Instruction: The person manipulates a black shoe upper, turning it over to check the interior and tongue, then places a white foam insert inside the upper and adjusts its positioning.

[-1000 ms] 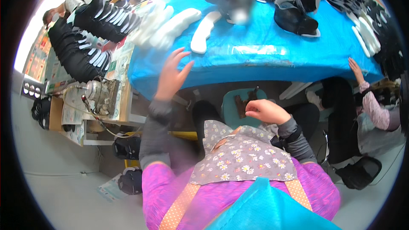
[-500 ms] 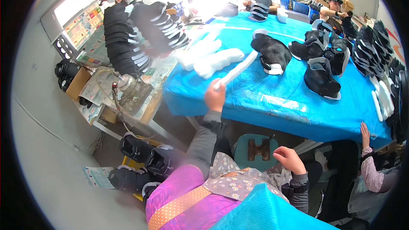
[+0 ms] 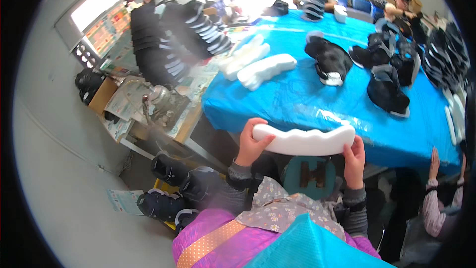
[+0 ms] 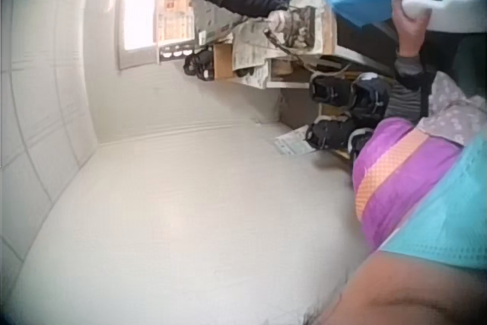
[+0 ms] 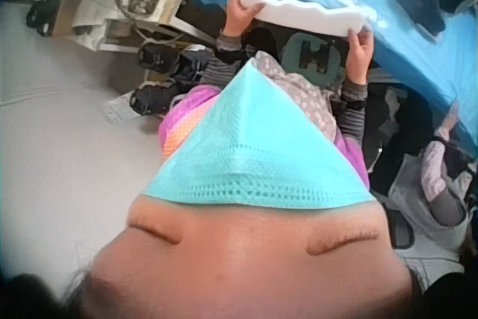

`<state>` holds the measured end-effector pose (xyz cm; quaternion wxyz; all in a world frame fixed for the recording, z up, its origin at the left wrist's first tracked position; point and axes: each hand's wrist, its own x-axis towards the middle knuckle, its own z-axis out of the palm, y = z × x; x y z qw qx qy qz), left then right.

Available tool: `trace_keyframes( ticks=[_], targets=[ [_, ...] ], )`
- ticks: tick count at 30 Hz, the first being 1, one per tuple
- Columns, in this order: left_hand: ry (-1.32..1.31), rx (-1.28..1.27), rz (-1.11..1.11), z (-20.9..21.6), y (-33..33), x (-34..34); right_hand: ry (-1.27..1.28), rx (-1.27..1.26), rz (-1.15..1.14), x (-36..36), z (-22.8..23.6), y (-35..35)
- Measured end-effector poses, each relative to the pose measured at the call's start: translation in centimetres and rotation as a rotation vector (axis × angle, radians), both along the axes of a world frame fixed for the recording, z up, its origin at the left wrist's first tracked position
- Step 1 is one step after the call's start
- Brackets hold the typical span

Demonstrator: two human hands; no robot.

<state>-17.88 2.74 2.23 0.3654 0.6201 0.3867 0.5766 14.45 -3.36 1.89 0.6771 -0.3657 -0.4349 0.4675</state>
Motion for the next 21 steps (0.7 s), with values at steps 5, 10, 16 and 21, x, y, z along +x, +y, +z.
trace_keyframes(
  ticks=[5,10,16,21],
  targets=[
    [-0.028,0.082,0.081,-0.2,0.5,2.7,-0.004,-0.016,0.060,1.3,0.5,-0.8],
    [0.028,-0.050,0.026,-2.1,1.6,6.1,-0.035,-0.072,0.246,1.4,0.9,-2.6],
    [-0.294,-0.223,-0.655,1.3,-1.5,10.7,-0.107,-0.151,0.150,0.1,1.4,-3.0],
    [-0.354,-0.332,-0.821,1.0,-1.9,11.6,-0.028,-0.125,0.141,-0.3,2.9,-2.8]
  ],
)
